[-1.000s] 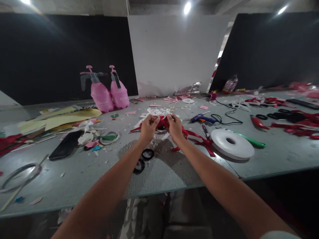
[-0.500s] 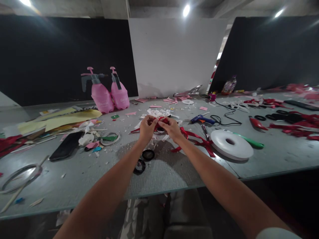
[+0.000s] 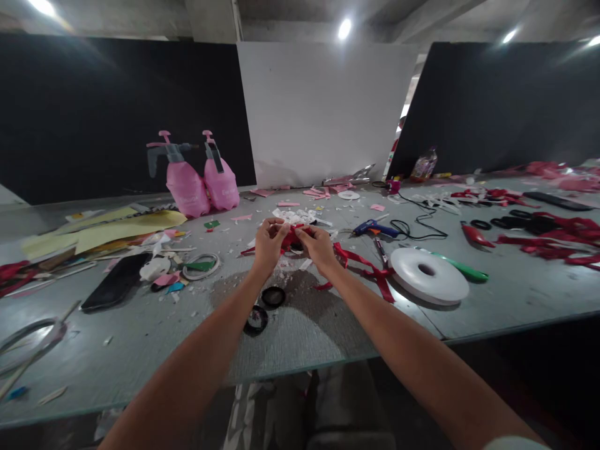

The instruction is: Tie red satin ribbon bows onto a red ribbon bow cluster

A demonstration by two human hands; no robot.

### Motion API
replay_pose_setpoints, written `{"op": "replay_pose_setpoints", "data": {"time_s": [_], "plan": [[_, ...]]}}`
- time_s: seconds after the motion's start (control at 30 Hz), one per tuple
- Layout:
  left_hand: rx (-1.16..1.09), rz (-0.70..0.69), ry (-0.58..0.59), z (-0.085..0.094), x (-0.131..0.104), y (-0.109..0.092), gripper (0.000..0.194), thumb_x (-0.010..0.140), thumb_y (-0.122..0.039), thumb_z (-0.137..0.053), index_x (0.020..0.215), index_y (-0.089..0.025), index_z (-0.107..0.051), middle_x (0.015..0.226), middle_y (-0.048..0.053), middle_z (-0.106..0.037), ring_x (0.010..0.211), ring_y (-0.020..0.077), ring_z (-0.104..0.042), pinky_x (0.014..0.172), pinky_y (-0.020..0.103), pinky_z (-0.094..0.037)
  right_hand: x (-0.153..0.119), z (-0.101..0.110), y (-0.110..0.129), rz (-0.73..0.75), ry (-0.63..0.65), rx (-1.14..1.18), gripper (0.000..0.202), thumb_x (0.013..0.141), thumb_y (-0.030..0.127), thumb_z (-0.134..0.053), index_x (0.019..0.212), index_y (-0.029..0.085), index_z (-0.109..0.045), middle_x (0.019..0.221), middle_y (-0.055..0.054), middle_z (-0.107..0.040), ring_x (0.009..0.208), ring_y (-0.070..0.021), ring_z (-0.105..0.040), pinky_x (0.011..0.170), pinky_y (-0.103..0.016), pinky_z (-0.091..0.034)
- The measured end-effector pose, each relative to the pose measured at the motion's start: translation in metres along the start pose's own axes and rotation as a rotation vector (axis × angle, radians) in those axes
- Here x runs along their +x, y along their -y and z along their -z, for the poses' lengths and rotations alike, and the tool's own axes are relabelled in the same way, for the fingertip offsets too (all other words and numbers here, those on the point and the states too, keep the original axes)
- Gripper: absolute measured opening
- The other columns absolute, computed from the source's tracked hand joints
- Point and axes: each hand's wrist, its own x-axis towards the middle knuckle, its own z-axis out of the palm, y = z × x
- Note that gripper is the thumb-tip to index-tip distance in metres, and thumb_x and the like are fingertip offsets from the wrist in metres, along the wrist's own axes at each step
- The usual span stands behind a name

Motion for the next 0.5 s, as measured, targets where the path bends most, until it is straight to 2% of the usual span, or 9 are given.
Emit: {"op": "replay_pose_setpoints", "data": {"time_s": [0.1, 0.2, 0.37, 0.5], "plan": [[-0.018, -0.026, 0.034, 0.0005, -0.0021, -0.0037, 0.035, 0.071, -0.036, -0.068, 0.101, -0.021, -0.056, 0.085, 0.001, -0.062, 0.064, 0.0106, -0.058, 0.06, 0.022, -0.048, -0.0019, -0.0008, 0.004, -0.135, -0.025, 0.145, 0.034, 0.066, 0.052, -0.068, 0.07, 0.021, -0.057, 0.046, 0.008, -0.035, 0.04, -0.0081, -0.031, 0.039, -0.022, -0.028], [0.044, -0.076, 0.039, 0.0004, -0.0031, -0.0062, 0.031, 0.07, -0.029, -0.067, 0.098, -0.019, -0.058, 0.087, 0.003, -0.063, 0.068, 0.0113, -0.058, 0.062, 0.022, -0.047, -0.0044, -0.0014, 0.0081, -0.179, 0.008, 0.232, 0.036, 0.063, 0.052, -0.072, 0.067, 0.021, -0.054, 0.046, 0.009, -0.032, 0.037, -0.0063, -0.025, 0.036, -0.022, -0.024], [0.134, -0.119, 0.005, 0.0004, -0.0026, -0.0075, 0.026, 0.07, -0.026, -0.065, 0.094, -0.017, -0.058, 0.083, 0.002, -0.061, 0.067, 0.0109, -0.056, 0.062, 0.021, -0.045, -0.0037, -0.0002, 0.0054, -0.139, 0.039, 0.231, 0.034, 0.066, 0.05, -0.07, 0.065, 0.021, -0.052, 0.045, 0.009, -0.03, 0.037, -0.0055, -0.022, 0.036, -0.021, -0.017], [0.23, -0.159, -0.035, 0.0012, -0.0023, -0.0075, 0.025, 0.07, -0.02, -0.062, 0.094, -0.018, -0.054, 0.079, 0.0, -0.057, 0.06, 0.0088, -0.051, 0.057, 0.02, -0.042, -0.0012, 0.0017, -0.0011, -0.041, 0.071, 0.099, 0.027, 0.071, 0.046, -0.067, 0.071, 0.02, -0.059, 0.047, 0.008, -0.036, 0.04, -0.007, -0.028, 0.039, -0.022, -0.021]]}}
